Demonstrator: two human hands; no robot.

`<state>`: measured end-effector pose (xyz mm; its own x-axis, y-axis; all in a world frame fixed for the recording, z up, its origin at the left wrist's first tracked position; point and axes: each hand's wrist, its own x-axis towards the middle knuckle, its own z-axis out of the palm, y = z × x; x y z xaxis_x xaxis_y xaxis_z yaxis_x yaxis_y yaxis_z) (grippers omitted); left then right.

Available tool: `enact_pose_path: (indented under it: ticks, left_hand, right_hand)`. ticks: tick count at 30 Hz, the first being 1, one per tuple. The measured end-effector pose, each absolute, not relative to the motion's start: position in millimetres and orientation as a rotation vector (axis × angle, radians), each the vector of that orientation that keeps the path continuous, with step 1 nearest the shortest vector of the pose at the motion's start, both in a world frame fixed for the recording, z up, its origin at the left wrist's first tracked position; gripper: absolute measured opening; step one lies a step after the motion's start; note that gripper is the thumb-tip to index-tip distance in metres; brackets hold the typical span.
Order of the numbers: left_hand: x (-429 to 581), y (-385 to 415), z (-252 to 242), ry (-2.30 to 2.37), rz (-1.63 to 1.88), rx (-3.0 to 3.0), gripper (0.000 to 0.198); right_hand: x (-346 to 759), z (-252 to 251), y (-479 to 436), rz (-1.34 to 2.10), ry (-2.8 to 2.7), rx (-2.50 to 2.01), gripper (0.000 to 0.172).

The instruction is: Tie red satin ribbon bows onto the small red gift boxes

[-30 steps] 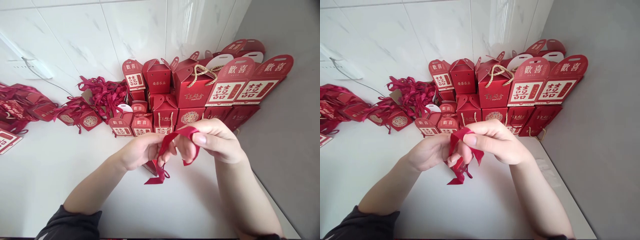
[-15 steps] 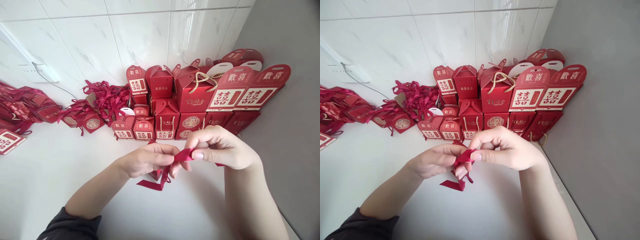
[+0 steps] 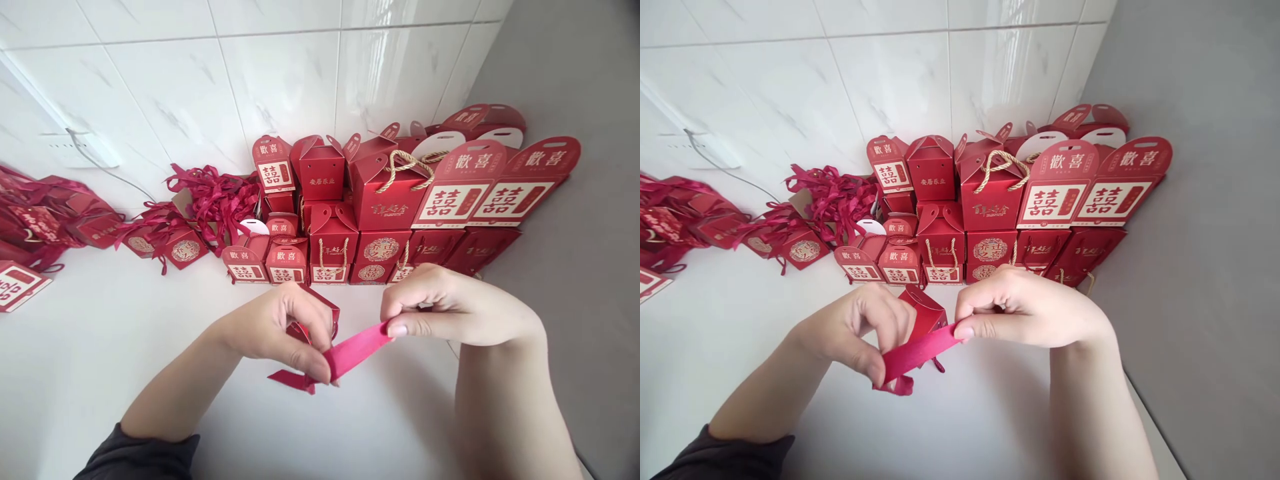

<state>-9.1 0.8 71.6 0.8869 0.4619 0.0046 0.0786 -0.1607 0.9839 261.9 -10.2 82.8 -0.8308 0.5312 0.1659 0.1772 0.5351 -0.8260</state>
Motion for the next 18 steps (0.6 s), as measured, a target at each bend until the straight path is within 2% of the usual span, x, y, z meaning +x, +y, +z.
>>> enact_pose_path:
  ticks: [5, 9, 11, 12, 13, 14, 15, 17, 18]
  left_hand:
    - [-9.7, 3.5, 67.2, 0.150, 0.309, 1.889, 0.015]
    - [-9.7, 5.1, 72.2, -0.111, 0.039, 1.933, 0.019]
    - [-14.2, 2.9, 80.0, -0.209, -0.075, 1.965, 0.020]
    - [-17.7, 1.1, 84.5, -0.205, -0.108, 1.998, 0.019]
    - [-21.8, -0.8, 88.9, -0.149, -0.124, 2.046, 0.017]
    - [-26.5, -2.6, 92.9, -0.048, -0.128, 2.106, 0.015]
    - [-31.4, -3.9, 96.5, 0.096, -0.115, 2.176, 0.014]
    - [-41.8, -4.0, 101.8, 0.378, -0.097, 2.296, 0.017]
    - [-47.0, -2.9, 103.7, 0.491, -0.099, 2.340, 0.018]
  right_hand:
    - [277.2, 82.7, -4.0, 1.080, -2.370, -0.524, 0.019]
    - [292.8, 72.3, 6.9, 1.157, -2.299, -0.323, 0.021]
    - [303.3, 64.3, 13.1, 1.127, -2.211, -0.162, 0.034]
    - [308.8, 61.0, 14.9, 1.006, -2.198, -0.125, 0.046]
    - [314.3, 58.6, 15.2, 0.761, -2.227, -0.134, 0.057]
    - [319.6, 57.4, 13.5, 0.359, -2.294, -0.241, 0.062]
    - [324.7, 57.4, 9.8, -0.188, -2.349, -0.464, 0.064]
    - [335.0, 60.7, -3.1, -1.580, -2.198, -0.951, 0.070]
    - [340.5, 63.2, -11.0, -2.547, -1.987, -1.053, 0.077]
